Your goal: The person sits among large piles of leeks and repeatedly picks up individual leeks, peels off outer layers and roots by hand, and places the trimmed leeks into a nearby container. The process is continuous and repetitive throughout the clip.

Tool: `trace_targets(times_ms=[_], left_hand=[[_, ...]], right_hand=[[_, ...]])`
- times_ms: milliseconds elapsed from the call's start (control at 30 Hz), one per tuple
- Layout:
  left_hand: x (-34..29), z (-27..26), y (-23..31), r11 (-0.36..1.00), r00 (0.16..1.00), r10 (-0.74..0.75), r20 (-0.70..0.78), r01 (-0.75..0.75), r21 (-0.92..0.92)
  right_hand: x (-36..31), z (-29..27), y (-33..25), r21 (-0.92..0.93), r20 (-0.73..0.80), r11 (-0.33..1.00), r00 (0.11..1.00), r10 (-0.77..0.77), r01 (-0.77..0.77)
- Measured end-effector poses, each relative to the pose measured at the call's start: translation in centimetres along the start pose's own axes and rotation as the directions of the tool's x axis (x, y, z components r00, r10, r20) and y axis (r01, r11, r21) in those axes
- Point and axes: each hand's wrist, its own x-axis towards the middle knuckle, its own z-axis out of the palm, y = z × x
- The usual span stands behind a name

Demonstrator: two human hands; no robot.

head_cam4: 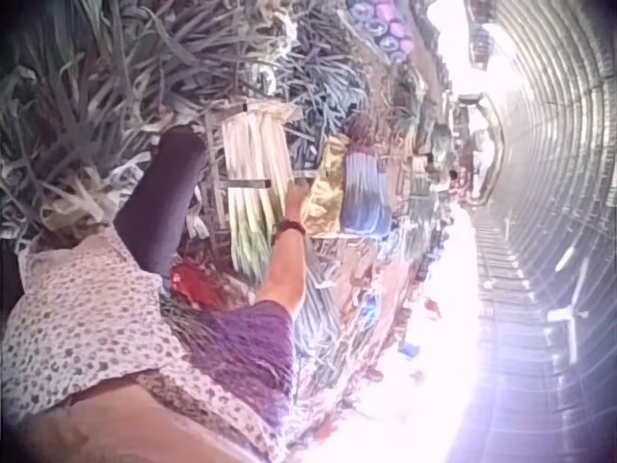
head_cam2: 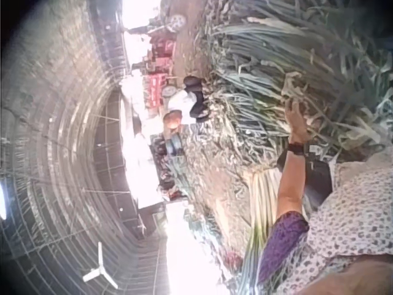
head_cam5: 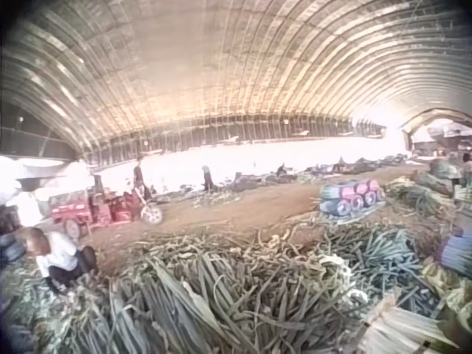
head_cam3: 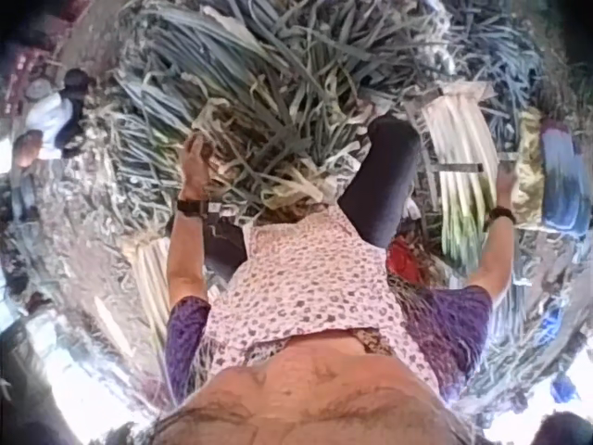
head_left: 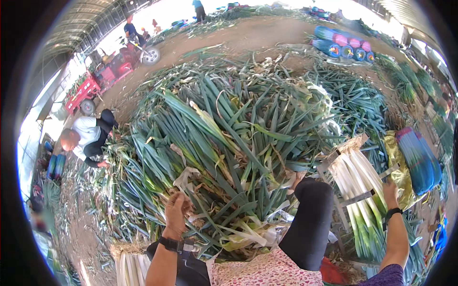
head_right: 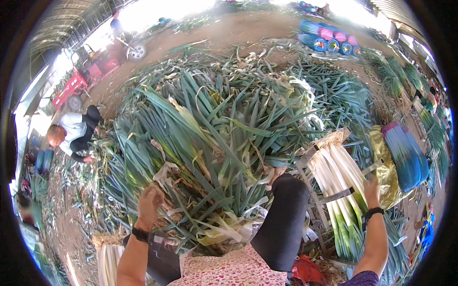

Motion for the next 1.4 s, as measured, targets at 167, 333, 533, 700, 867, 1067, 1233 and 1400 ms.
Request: trace_targets(times_ms=[167, 333, 533, 700, 867, 1067, 1233, 1400], left_hand=[[3.7, -3.0, 0.0, 0.986, 0.986, -0.004, -0.165, -0.024, -0.163], [6.6, -5.5, -0.9, 0.942, 0.981, -0.013, -0.192, -0.053, -0.331], [7.2, -5.8, 0.5, 0.942, 0.990, 0.045, -0.133, -0.086, -0.323], [7.2, -4.6, 2.7, 0.919, 1.000, 0.011, -0.012, -0.015, -0.394], [5.1, -8.6, 1.7, 0.913, 0.994, -0.075, -0.083, 0.035, -0.406], [5.3, -7.6, 1.9, 0.903, 0.996, -0.086, -0.034, 0.063, -0.425], [5.5, -7.1, 2.0, 0.920, 0.995, -0.081, -0.055, 0.053, -0.388], [6.0, -6.5, 0.3, 0.930, 0.998, -0.050, 0.033, 0.058, -0.364]], right_hand=[[-0.3, 0.3, -22.0, 0.390, 0.090, 0.878, 0.937, -0.338, 0.279], [-7.4, 8.8, -40.6, 0.469, 0.588, 0.801, 0.545, -0.598, 0.373], [-18.9, 27.3, -53.6, 0.494, 0.794, 0.843, 0.285, -0.537, 0.211], [-19.5, 47.8, -48.7, 0.431, 0.668, 0.895, 0.626, -0.404, 0.117], [-25.1, 45.8, -55.7, 0.159, 0.660, 0.831, 0.569, -0.491, 0.532], [-24.5, 44.3, -56.9, 0.301, 0.577, 0.811, 0.581, -0.574, 0.502], [-26.5, 39.9, -55.8, 0.650, 0.659, 0.755, 0.561, -0.500, -0.091], [-28.7, 26.0, -58.3, 0.684, 0.724, 0.608, 0.477, -0.499, -0.402]])
